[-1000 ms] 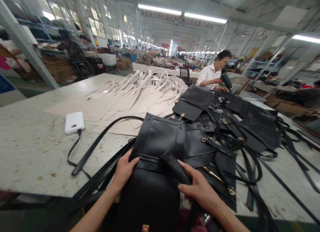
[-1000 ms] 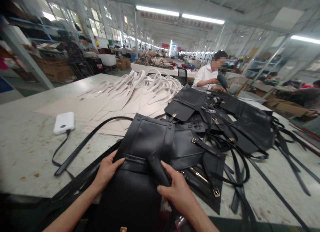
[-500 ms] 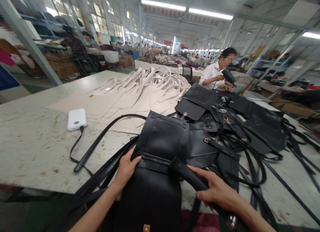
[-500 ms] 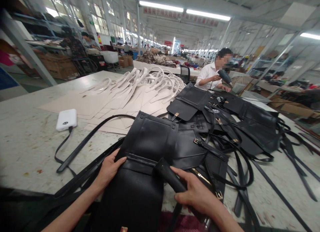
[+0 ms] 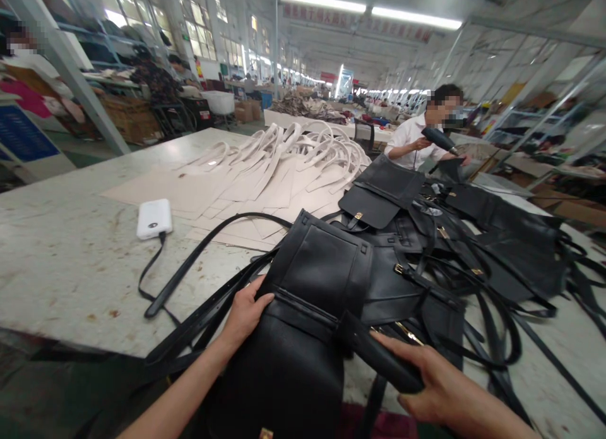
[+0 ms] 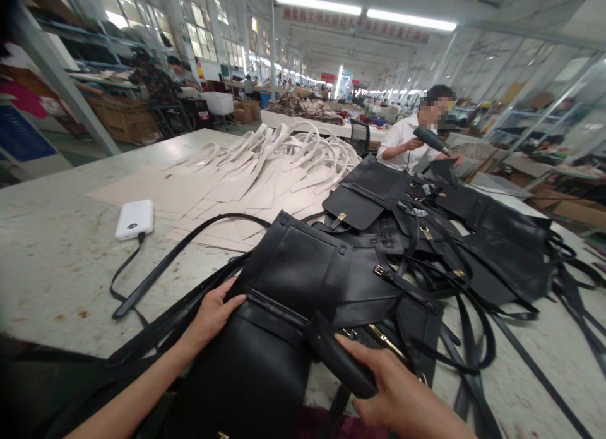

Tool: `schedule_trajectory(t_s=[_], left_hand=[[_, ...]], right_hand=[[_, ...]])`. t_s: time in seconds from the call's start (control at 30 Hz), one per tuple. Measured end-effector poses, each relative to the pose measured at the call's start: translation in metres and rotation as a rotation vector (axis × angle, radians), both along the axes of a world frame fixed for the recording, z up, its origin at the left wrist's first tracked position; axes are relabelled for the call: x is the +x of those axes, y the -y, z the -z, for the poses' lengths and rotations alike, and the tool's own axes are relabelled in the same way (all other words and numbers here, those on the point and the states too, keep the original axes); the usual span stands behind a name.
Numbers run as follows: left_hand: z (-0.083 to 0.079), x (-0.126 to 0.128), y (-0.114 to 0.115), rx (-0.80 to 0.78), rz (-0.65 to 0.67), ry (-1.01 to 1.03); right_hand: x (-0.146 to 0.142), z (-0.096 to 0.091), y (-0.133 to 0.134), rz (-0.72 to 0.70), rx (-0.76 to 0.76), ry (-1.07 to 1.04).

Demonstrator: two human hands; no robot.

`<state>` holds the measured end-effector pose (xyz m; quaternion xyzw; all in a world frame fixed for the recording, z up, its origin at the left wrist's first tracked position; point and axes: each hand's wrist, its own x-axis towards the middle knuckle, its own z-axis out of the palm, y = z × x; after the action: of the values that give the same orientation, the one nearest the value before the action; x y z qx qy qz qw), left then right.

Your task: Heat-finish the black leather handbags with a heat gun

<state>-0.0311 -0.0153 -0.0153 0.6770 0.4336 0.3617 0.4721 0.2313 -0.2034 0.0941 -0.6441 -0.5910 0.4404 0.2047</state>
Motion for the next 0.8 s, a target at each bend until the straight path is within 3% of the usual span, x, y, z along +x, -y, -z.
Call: schedule_trajectory(t_s=[0.2, 0.33, 0.47, 0.53, 0.6, 0.7, 0.8], left_hand=[[-0.001, 0.002, 0.0, 0.0, 0.009, 0.002], [-0.005, -0.001, 0.0, 0.043, 0.013, -0.048], [-0.029, 0.006, 0.008, 0.333, -0.137, -0.347], [-0.044, 0.021, 0.022, 0.519, -0.135, -0.454], [-0.056, 0.041, 0.04, 0.62, 0.07, -0.473], [-0.057, 0.07, 0.069, 0.634, 0.512, -0.472], [-0.046, 0.08, 0.088, 0.67, 0.68, -0.526]], right_hand=[[-0.023, 0.016, -0.022, 0.046, 0.052, -0.059], [-0.007, 0.019, -0.012, 0.291, 0.144, -0.186], [0.019, 0.015, 0.023, 0.46, -0.013, -0.263], [0.023, 0.015, 0.04, 0.481, -0.068, -0.265], [0.021, 0.017, 0.053, 0.486, -0.09, -0.279], [0.013, 0.021, 0.066, 0.511, -0.096, -0.343], [0.008, 0.024, 0.075, 0.481, -0.101, -0.428]])
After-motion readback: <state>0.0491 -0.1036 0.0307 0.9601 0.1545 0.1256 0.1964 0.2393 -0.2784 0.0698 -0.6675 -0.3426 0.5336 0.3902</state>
